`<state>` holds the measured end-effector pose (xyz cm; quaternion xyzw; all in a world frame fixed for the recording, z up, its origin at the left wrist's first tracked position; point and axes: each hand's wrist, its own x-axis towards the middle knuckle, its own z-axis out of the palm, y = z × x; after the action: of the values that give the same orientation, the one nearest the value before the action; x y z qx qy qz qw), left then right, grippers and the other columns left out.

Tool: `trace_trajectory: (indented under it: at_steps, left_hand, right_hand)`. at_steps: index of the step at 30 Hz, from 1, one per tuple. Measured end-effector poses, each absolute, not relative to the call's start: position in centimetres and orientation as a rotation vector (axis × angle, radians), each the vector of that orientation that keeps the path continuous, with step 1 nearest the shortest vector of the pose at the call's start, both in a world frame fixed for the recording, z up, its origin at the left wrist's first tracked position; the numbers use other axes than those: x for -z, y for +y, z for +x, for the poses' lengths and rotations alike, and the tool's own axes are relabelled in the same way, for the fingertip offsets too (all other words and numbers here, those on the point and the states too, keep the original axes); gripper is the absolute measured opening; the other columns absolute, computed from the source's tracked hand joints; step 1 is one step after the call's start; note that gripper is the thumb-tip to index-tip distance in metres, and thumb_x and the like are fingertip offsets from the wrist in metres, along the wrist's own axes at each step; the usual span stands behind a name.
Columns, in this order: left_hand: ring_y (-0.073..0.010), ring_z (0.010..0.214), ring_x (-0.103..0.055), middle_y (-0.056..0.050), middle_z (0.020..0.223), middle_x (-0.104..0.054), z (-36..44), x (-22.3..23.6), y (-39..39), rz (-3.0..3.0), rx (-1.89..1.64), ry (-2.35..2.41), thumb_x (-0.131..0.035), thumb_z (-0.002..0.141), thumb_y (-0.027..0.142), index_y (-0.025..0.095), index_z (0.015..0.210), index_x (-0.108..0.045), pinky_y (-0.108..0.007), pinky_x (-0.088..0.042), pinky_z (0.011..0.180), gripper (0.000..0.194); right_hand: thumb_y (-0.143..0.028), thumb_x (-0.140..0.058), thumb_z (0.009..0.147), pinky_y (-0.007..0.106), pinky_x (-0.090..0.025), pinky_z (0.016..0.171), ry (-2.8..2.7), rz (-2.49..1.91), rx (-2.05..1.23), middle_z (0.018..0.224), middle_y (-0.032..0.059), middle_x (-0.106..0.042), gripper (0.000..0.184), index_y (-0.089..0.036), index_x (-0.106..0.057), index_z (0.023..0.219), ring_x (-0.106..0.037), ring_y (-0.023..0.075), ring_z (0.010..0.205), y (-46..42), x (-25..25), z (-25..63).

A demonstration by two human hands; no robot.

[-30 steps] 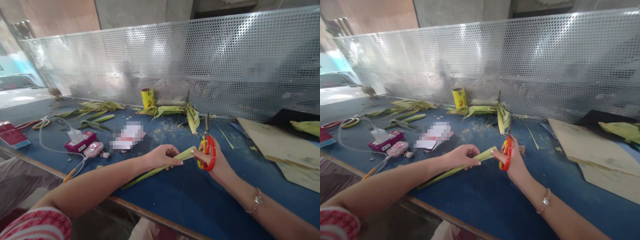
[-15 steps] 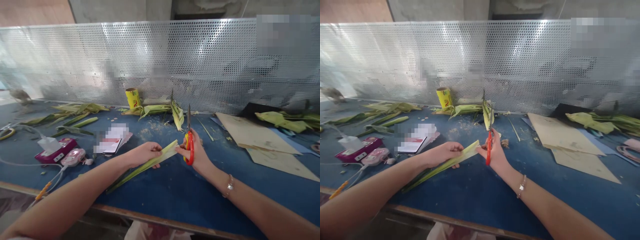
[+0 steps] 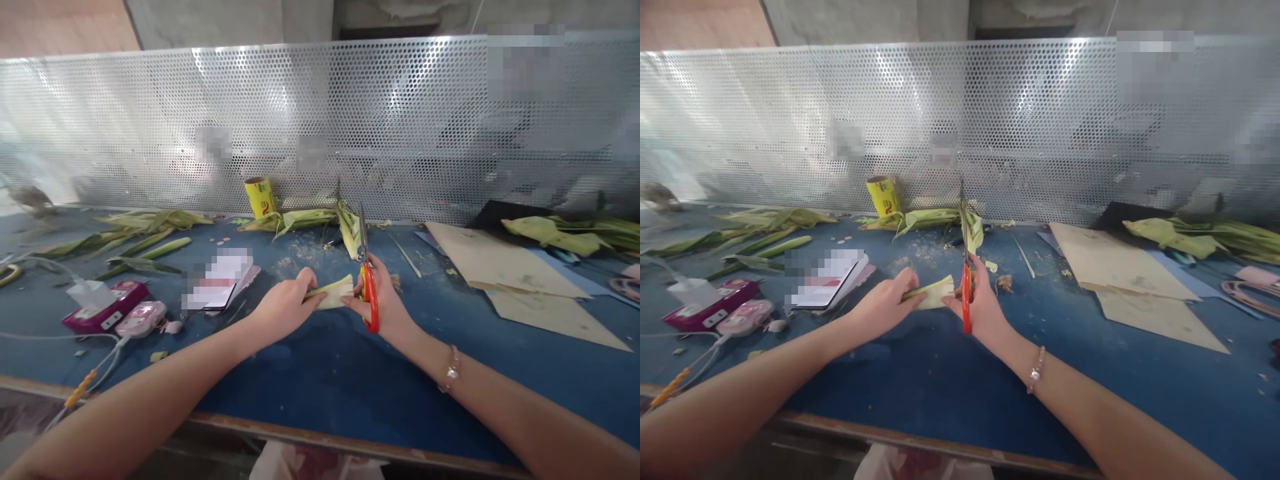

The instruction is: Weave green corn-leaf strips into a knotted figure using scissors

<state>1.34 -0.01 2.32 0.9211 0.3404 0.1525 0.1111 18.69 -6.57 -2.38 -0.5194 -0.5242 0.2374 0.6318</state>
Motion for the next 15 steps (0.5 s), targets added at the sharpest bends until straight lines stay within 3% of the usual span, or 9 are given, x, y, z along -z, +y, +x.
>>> trace_trajectory:
  at_steps: [6, 11, 13, 14, 15]
  left_hand:
    - [-0.0173, 0.066, -0.056, -0.002, 0.068, -0.057, 1.3, -2.9, 0.5, 2.773, -0.522, 0.915, -0.030, 0.089, 0.032, 0.020, 0.079, -0.050, -0.026, -0.034, 0.059, 0.025]
    - [-0.0131, 0.060, -0.049, 0.000, 0.061, -0.052, 1.1, -4.0, 0.5, 2.542, -0.537, 0.862, -0.033, 0.087, 0.033, 0.018, 0.067, -0.051, -0.024, -0.032, 0.056, 0.031]
    - [-0.0118, 0.059, -0.049, 0.001, 0.063, -0.053, 1.1, -4.4, 0.3, 2.345, -0.474, 0.802, -0.038, 0.085, 0.031, 0.018, 0.083, -0.055, -0.023, -0.033, 0.053, 0.022]
    - [-0.0108, 0.057, -0.049, 0.002, 0.065, -0.055, 1.1, -4.4, 0.1, 2.217, -0.437, 0.750, -0.041, 0.084, 0.029, 0.019, 0.099, -0.052, -0.022, -0.034, 0.052, 0.021]
    - [-0.0100, 0.057, -0.050, 0.003, 0.069, -0.057, 1.1, -4.4, -0.1, 2.098, -0.417, 0.697, -0.045, 0.082, 0.026, 0.021, 0.116, -0.041, -0.020, -0.034, 0.051, 0.035]
  right_hand:
    - [-0.025, -0.074, 0.059, 0.039, -0.052, 0.067, -1.209, -1.181, -0.574, 0.081, -0.0024, -0.043, 0.082, -0.030, -0.026, 0.125, -0.053, 0.0152, 0.064, -6.6, 2.1, 18.9]
    - [-0.022, -0.074, 0.058, 0.041, -0.053, 0.074, -1.205, -1.152, -0.589, 0.077, -0.0044, -0.044, 0.079, -0.029, -0.030, 0.122, -0.056, 0.0156, 0.068, -7.0, 1.0, 19.1]
    - [-0.023, -0.073, 0.058, 0.040, -0.052, 0.078, -1.166, -1.117, -0.607, 0.078, -0.0051, -0.044, 0.077, -0.030, -0.030, 0.122, -0.057, 0.0146, 0.069, -7.0, 0.6, 19.3]
    - [-0.023, -0.074, 0.059, 0.039, -0.052, 0.079, -1.139, -1.092, -0.620, 0.080, -0.0054, -0.044, 0.077, -0.031, -0.030, 0.122, -0.057, 0.0139, 0.069, -7.0, 0.5, 19.5]
    - [-0.024, -0.074, 0.059, 0.039, -0.051, 0.080, -1.111, -1.067, -0.636, 0.081, -0.0056, -0.044, 0.077, -0.032, -0.030, 0.122, -0.058, 0.0133, 0.069, -7.0, 0.5, 19.6]
